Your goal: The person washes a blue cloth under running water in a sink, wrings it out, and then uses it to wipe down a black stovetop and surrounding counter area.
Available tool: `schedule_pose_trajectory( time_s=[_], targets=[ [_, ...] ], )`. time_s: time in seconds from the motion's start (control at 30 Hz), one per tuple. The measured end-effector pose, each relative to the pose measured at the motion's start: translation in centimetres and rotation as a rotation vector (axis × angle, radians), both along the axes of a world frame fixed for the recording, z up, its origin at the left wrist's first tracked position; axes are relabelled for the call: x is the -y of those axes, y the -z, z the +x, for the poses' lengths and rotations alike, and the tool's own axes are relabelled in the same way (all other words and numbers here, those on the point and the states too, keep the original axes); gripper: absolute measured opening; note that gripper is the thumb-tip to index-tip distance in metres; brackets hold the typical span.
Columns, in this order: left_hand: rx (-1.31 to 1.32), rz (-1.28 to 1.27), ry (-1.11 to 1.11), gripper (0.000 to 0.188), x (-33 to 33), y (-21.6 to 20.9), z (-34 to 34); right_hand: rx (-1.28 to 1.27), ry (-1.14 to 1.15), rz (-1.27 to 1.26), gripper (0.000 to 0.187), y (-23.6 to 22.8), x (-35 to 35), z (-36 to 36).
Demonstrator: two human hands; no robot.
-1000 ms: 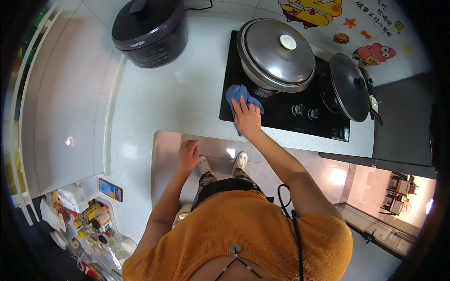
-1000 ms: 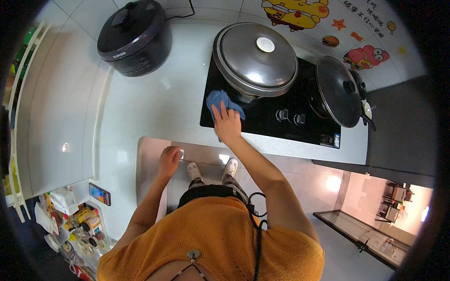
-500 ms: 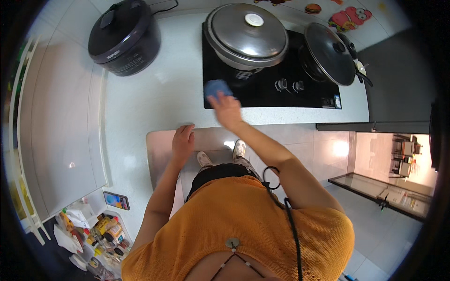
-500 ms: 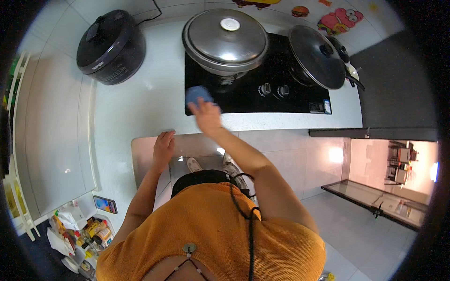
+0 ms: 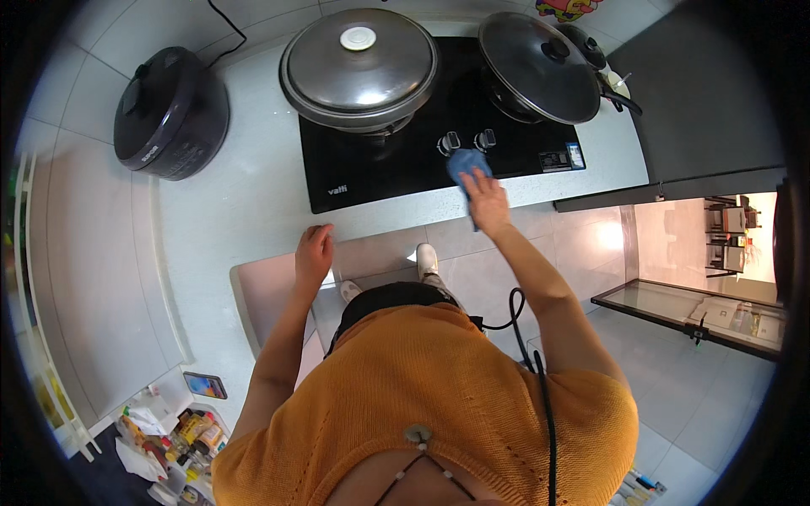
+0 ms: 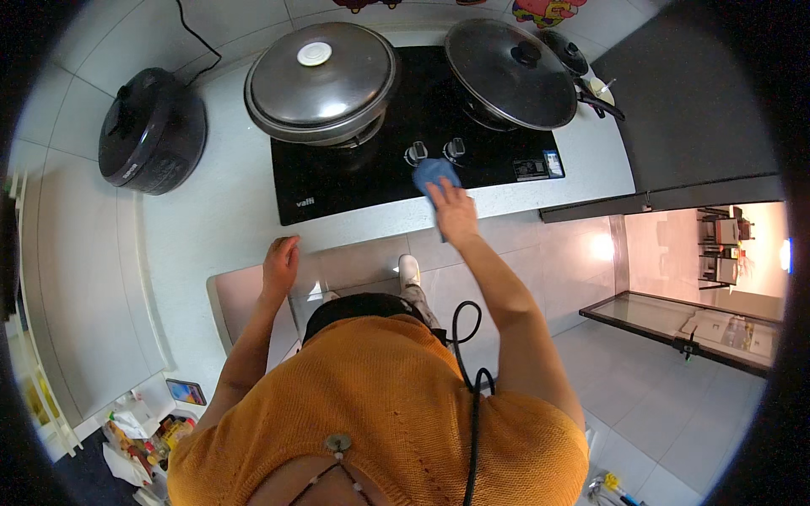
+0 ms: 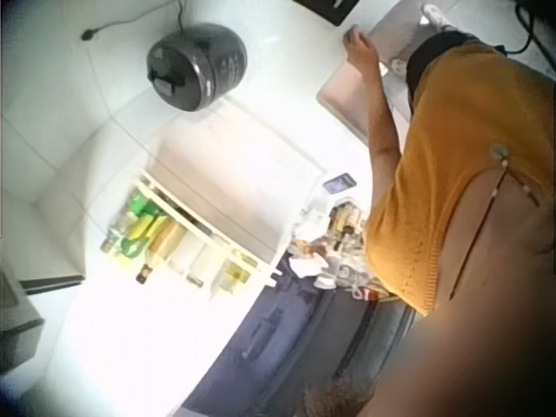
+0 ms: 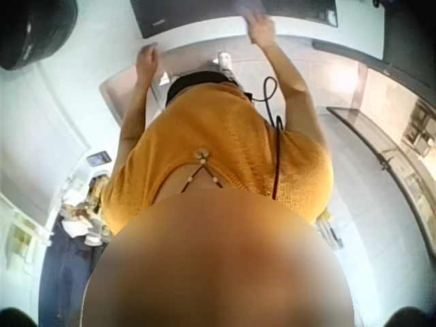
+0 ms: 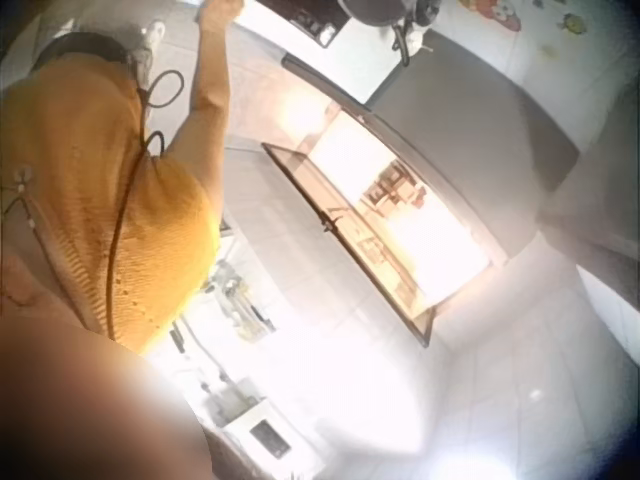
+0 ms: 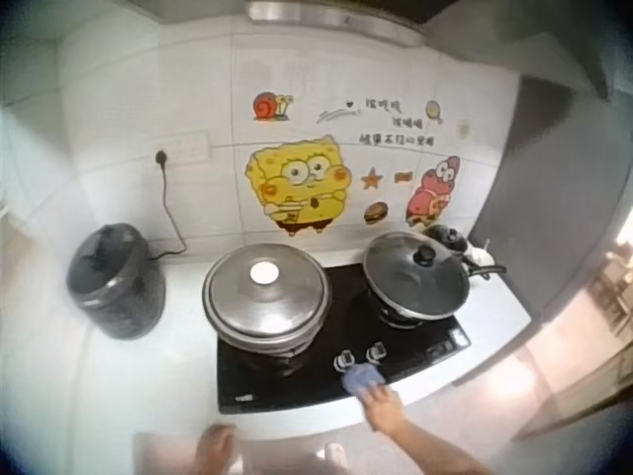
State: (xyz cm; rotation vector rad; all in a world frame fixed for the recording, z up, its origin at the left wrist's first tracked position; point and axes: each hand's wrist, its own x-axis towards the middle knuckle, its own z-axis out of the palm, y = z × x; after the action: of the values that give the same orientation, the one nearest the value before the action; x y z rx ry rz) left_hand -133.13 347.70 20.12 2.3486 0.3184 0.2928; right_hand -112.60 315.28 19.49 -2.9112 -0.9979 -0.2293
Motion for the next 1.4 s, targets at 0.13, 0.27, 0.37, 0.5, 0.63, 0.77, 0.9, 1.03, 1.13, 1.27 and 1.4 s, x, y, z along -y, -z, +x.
schedule_pose_trajectory(
  time_s=[0.13,0.27,0.37,0.5,0.63,0.77,0.9,1.03,1.13,1.27,1.4],
  targets=[
    [-0.003,0.051,-0.021,0.022,2.3,0.2,2.1,0.008,0.267,0.06,0.058,1.5,10.9,4.8],
    [0.051,0.129,-0.036,0.021,4.6,-0.5,4.6,0.001,0.257,-0.075,0.059,0.0,14.3,7.7],
    [-0.011,0.149,-0.058,0.021,6.1,-0.6,6.3,0.042,0.037,-0.031,0.052,0.4,10.2,6.9],
    [0.014,0.149,-0.006,0.02,8.6,0.1,8.6,-0.006,-0.243,0.212,0.048,-0.8,3.2,4.3],
    [0.038,0.119,0.029,0.019,10.7,0.3,10.6,-0.08,-0.324,0.197,0.047,-1.3,5.8,6.1],
    [0.072,0.1,0.049,0.018,13.3,-0.1,12.7,0.061,-0.146,0.238,0.048,0.2,13.3,11.6],
    [0.024,0.111,0.079,0.018,14.6,-0.4,13.7,-0.053,0.062,0.336,0.056,0.8,22.8,18.1],
    [-0.03,0.117,0.102,0.017,15.4,-0.7,14.5,-0.018,0.248,0.374,0.054,4.5,26.0,24.5],
    [-0.042,0.108,0.114,0.017,15.7,-0.8,14.9,0.0,0.312,0.36,0.056,5.0,23.5,27.2],
    [-0.032,0.098,0.129,0.017,16.3,-0.9,15.5,0.053,0.262,0.361,0.054,4.9,20.2,27.5],
    [-0.036,0.095,0.145,0.019,16.8,-0.8,15.8,0.125,0.202,0.313,0.051,3.8,19.2,23.8]
  ],
)
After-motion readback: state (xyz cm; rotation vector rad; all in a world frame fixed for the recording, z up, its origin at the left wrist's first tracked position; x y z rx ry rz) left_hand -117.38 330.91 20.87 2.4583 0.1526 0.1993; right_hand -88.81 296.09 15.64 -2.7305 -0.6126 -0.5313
